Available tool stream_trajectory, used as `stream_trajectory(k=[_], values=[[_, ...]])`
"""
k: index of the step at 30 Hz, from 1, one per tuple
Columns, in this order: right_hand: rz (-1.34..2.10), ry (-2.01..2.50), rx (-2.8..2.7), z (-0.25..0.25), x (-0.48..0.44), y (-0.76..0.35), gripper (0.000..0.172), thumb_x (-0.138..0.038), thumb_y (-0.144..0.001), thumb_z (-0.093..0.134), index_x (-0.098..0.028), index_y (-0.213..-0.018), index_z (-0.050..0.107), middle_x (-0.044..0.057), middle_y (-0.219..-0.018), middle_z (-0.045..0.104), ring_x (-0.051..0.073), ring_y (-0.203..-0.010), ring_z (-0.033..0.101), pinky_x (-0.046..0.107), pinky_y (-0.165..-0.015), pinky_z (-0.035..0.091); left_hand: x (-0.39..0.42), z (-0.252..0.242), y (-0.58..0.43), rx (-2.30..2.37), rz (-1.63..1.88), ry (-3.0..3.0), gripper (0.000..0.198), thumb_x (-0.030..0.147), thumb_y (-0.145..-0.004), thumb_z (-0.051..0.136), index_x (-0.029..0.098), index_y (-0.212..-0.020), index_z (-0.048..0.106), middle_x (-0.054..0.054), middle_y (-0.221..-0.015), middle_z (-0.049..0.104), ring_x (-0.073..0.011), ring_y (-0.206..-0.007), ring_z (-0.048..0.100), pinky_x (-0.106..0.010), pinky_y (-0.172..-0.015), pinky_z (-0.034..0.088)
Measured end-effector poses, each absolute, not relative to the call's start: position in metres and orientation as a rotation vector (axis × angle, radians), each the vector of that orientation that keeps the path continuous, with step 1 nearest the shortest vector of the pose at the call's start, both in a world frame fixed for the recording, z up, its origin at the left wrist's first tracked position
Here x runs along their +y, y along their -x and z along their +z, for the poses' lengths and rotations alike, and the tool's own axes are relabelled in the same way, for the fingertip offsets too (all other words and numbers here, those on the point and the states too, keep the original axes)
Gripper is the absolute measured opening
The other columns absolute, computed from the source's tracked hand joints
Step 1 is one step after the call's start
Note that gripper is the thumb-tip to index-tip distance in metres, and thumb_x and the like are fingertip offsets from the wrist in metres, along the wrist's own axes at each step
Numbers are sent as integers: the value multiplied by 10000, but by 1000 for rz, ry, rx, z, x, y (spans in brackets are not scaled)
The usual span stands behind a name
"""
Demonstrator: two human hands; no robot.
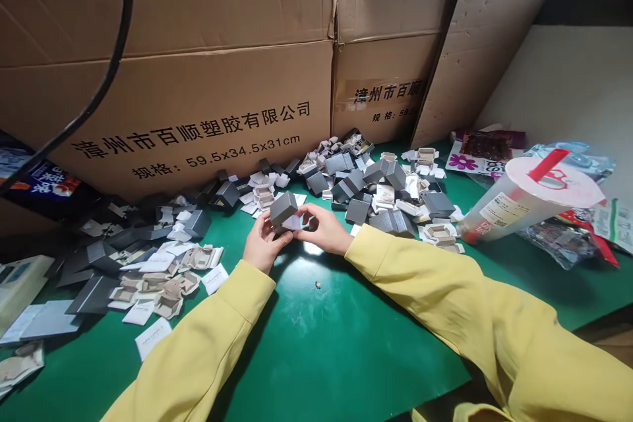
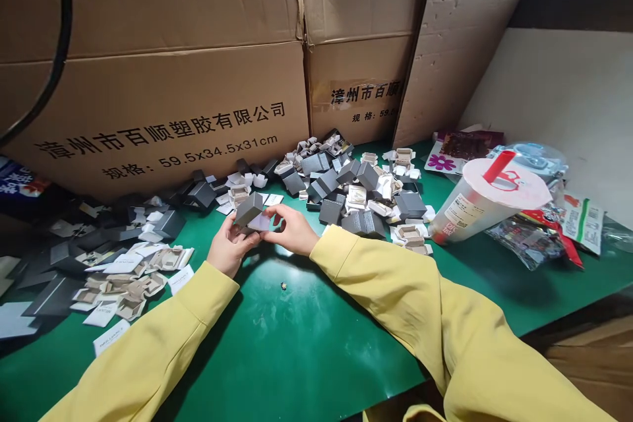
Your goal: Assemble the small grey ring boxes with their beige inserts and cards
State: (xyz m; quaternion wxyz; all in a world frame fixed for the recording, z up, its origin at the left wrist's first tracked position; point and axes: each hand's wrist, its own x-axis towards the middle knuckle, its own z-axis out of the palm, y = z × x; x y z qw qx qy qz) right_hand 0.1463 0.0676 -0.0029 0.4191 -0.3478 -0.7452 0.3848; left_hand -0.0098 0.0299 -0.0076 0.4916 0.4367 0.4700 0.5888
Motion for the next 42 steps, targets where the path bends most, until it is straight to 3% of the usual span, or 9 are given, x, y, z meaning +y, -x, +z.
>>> stream_trajectory(k=[7, 14, 17, 20, 24, 28, 38, 42], values=[[878, 874, -1840, -9, 66, -144, 259, -337, -696, 663, -186, -904, 633, 41, -962, 646, 144, -862, 561, 224, -617, 453, 29, -6, 11, 1080, 1402, -921, 729, 278, -508, 805, 178, -1142, 460, -91, -1025, 617, -242, -1010, 589, -370, -868, 474], [529, 736, -2061, -11, 59, -146, 259, -291, -835, 527, -192, -1058, 614, 76, -1095, 635, 192, -991, 543, 369, -878, 454, 25, 2, 9, 1080, 1381, -848, 662, 275, -537, 792, 187, -1118, 488, -65, -995, 640, -193, -928, 620, -286, -782, 516], [409, 685, -2188, -13, 58, -147, 334, -314, -841, 510, -168, -1132, 582, 121, -1176, 582, 229, -1022, 511, 424, -893, 442, 26, 1, 10, 1097, 1383, -827, 674, 257, -519, 803, 179, -1115, 497, -64, -960, 650, -189, -899, 629, -261, -742, 525], [552, 713, -2097, -13, 59, -146, 299, -323, -855, 478, -174, -1065, 631, 109, -1137, 606, 215, -1011, 529, 411, -910, 438, 26, 2, 11, 1062, 1386, -812, 601, 240, -552, 790, 175, -1085, 521, -56, -956, 650, -176, -894, 626, -273, -762, 530], [1094, 827, -1680, -10, 67, -142, 327, -379, -862, 437, -174, -934, 682, 62, -963, 661, 146, -833, 599, 302, -749, 509, 25, 5, 11, 988, 1336, -762, 429, 285, -659, 718, 145, -1031, 555, -92, -1025, 638, -204, -923, 621, -354, -803, 534], [1324, 911, -1450, -7, 71, -143, 347, -389, -810, 499, -144, -1005, 648, 61, -880, 659, 113, -692, 577, 222, -552, 483, 27, 6, 13, 933, 1235, -686, 395, 367, -723, 642, 114, -1020, 576, -124, -991, 652, -229, -868, 641, -394, -776, 544], [780, 751, -1805, 1, 69, -150, 180, -323, -773, 585, -182, -826, 682, 59, -905, 650, 140, -813, 584, 221, -576, 476, 27, 8, 11, 1023, 1214, -657, 345, 409, -746, 608, 108, -914, 595, -82, -764, 652, -163, -660, 624, -367, -697, 558], [660, 653, -1952, 1, 74, -156, 200, -342, -808, 551, -223, -916, 671, 46, -913, 676, 159, -838, 587, 276, -674, 502, 26, 9, 10, 1055, 1210, -674, 342, 403, -709, 652, 102, -862, 596, -67, -723, 632, -138, -604, 595, -361, -667, 564]])
